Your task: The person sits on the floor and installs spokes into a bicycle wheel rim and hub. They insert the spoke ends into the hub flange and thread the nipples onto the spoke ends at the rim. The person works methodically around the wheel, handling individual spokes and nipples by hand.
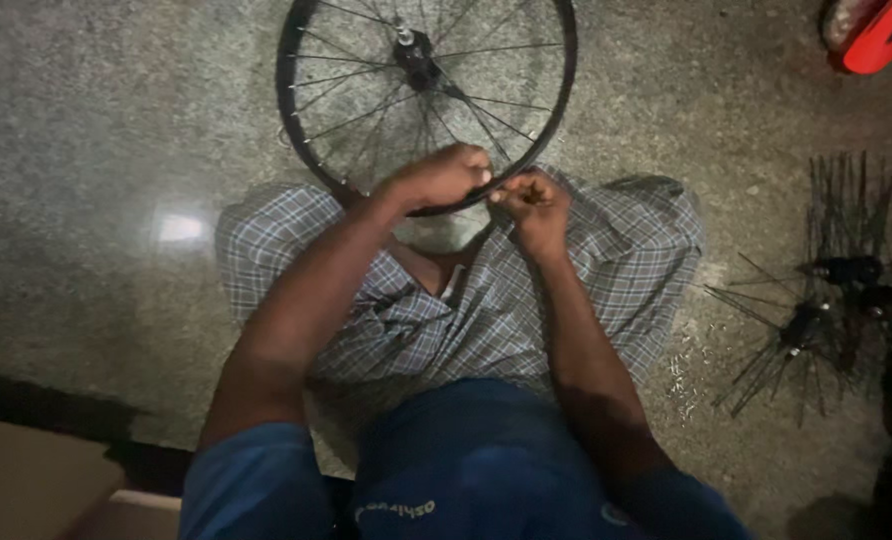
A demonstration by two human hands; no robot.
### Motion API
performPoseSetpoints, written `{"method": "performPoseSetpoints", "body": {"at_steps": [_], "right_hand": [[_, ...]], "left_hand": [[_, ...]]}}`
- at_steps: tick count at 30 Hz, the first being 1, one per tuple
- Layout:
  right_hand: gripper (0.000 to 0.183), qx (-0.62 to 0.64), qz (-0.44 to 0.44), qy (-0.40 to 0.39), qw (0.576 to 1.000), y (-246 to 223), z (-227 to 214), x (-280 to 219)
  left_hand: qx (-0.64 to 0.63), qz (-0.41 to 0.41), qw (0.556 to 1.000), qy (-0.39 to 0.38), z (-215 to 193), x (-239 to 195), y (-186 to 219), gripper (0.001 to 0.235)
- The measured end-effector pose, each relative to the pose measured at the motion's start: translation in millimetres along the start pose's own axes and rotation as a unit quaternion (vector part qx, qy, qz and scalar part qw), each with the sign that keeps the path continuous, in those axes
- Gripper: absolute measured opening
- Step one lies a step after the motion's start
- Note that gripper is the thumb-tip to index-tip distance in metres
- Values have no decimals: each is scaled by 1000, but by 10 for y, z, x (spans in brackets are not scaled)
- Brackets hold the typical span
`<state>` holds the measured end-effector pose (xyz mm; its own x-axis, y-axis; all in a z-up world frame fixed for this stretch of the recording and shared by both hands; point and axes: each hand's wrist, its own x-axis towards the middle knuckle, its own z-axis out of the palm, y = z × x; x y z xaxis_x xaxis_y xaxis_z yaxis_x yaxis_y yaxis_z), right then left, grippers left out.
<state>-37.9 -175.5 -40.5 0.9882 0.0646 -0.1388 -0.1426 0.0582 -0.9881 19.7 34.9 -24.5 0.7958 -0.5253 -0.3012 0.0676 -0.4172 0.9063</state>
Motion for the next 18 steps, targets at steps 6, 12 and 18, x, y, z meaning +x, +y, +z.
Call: {"method": "performPoseSetpoints", "body": {"at_steps": [6,12,18], "right_hand": [[16,26,46,-9,999,-57,-7,-7],[15,-191,-118,85,971,-92,213,-177],[14,-222,-185,123,950,-171,450,-341]], "left_hand": [[142,-25,986,85,256,24,88,38],[-64,21,997,-32,-14,65,-67,21],[212,21,974,78,203,106,-59,34]]}}
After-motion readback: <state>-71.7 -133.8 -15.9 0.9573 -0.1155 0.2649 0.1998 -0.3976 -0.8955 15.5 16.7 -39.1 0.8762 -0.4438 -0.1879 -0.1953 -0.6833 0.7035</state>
